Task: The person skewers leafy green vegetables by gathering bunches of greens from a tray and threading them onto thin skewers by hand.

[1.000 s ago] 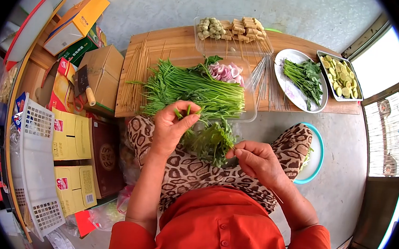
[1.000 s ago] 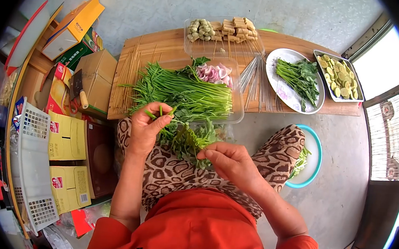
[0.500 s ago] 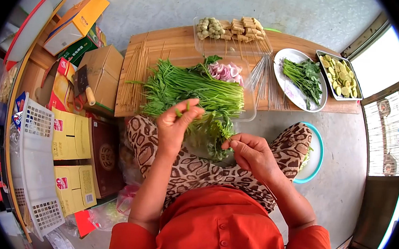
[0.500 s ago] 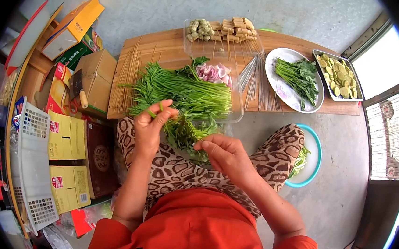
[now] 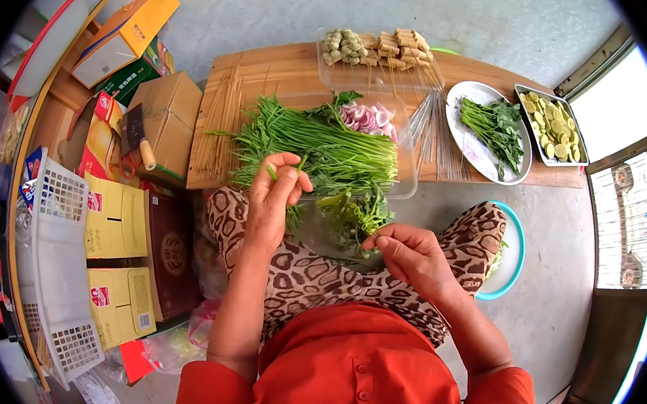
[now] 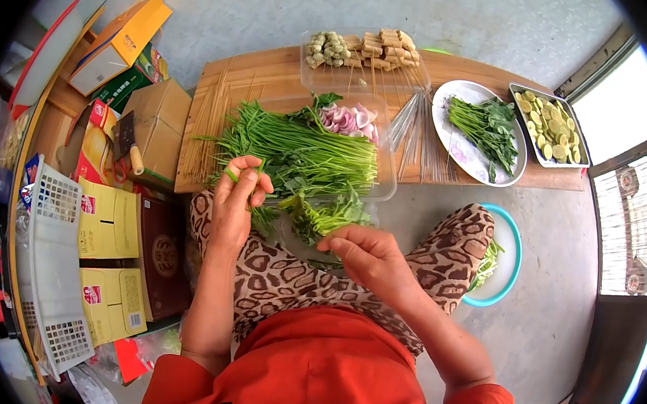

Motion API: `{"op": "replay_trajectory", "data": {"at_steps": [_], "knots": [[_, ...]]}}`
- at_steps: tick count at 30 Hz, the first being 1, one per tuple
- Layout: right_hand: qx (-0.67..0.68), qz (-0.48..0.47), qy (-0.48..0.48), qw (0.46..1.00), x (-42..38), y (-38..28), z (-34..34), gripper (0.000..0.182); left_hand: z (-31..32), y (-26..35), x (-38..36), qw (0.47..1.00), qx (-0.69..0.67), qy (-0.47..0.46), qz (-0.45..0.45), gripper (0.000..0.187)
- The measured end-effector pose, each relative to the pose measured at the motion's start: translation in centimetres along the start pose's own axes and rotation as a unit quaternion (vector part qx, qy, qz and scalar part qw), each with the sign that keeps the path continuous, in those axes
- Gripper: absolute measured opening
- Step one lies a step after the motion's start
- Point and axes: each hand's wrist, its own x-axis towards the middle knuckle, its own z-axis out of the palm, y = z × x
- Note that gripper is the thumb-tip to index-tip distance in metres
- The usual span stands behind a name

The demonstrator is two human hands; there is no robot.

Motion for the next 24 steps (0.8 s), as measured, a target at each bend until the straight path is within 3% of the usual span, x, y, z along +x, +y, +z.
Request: {"op": "replay_trajectory", "data": {"at_steps": [10,24], "knots": [[-0.013,0.000,-0.015,1.000,-0.11,-0.13,0.15,0.021,0.50,-0.15,-0.27,0.986,-0.153,-0.019,-0.067,0.012],[-0.023,-0.008,-0.010,1.000,-0.21,-0.29,0.42,0.025,0.58,-0.44,-0.36,0.985,-0.157,-0.024,-0.071,0.013]]}}
